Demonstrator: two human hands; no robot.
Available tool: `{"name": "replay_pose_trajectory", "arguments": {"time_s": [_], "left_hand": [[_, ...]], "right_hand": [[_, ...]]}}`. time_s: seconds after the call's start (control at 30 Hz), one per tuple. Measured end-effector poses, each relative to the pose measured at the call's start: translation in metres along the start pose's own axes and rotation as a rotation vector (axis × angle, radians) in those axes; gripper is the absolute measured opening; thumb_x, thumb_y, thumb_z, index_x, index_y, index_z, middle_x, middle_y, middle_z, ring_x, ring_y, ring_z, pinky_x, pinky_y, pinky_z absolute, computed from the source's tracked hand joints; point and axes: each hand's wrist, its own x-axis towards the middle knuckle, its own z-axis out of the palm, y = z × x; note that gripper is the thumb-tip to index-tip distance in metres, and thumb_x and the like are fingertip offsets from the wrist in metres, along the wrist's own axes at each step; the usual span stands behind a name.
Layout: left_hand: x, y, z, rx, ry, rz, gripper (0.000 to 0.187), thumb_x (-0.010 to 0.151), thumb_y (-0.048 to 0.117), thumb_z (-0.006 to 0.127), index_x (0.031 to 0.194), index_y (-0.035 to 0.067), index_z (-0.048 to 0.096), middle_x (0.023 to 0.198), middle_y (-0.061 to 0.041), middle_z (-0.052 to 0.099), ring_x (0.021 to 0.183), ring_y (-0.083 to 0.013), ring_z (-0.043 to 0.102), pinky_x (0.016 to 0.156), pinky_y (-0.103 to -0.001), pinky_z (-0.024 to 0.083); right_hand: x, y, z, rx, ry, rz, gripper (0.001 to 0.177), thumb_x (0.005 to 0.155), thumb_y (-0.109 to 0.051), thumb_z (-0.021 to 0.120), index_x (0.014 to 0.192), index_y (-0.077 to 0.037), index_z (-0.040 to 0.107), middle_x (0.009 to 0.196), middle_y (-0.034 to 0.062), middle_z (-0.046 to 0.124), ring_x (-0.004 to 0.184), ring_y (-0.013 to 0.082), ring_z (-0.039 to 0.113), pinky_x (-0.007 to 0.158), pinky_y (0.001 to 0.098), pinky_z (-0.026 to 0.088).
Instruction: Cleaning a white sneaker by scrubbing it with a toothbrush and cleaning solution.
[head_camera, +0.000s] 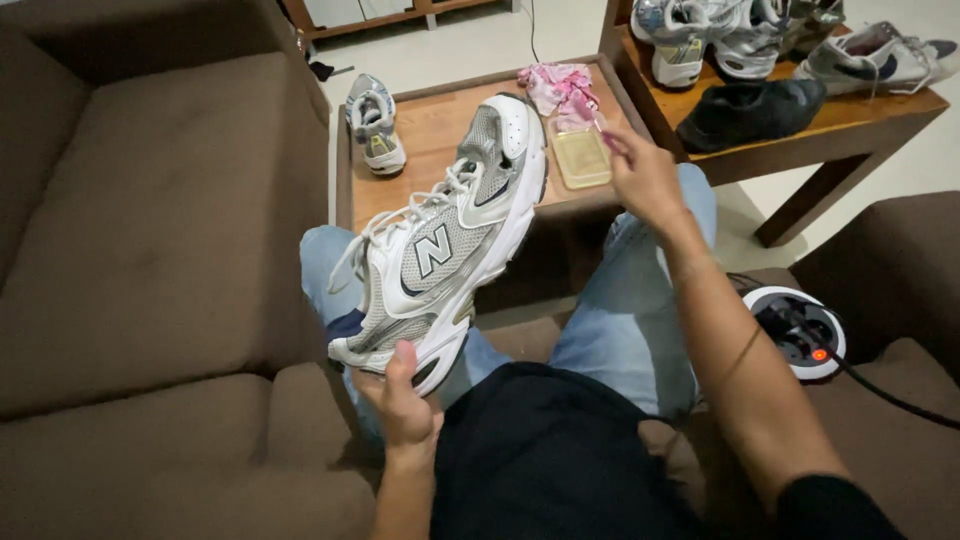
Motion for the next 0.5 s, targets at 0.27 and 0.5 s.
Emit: {"name": "replay_pose_trajectory", "arguments": {"time_s": [0.27, 0.5], "left_hand": [[-0.002, -0.022, -0.009, -0.012, 0.145, -0.11, 0.072, 0.083, 0.009, 0.062, 0.15, -0.004, 0.039, 0.152, -0.025, 0.048, 0.138, -0.0424, 0.052, 0.114, -0.057, 0.046], [0.003, -0.009, -0.001, 0.097, -0.012, -0.031, 0.067, 0.088, 0.016, 0.061, 0.149, -0.005, 0.042, 0.154, -0.023, 0.047, 0.144, -0.0408, 0.048, 0.121, -0.052, 0.041]], "right_hand": [[0.036, 0.063, 0.057, -0.435, -0.201, 0.211, 0.08, 0.087, -0.009, 0.046, 0.158, -0.044, 0.039, 0.12, 0.0255, 0.068, 0.104, 0.0515, 0.064, 0.082, 0.0595, 0.051], [0.037, 0.09, 0.069, -0.412, -0.212, 0.263, 0.051, 0.094, -0.023, 0.053, 0.145, -0.02, 0.057, 0.126, 0.0272, 0.065, 0.113, 0.0513, 0.06, 0.092, 0.0593, 0.049]]}}
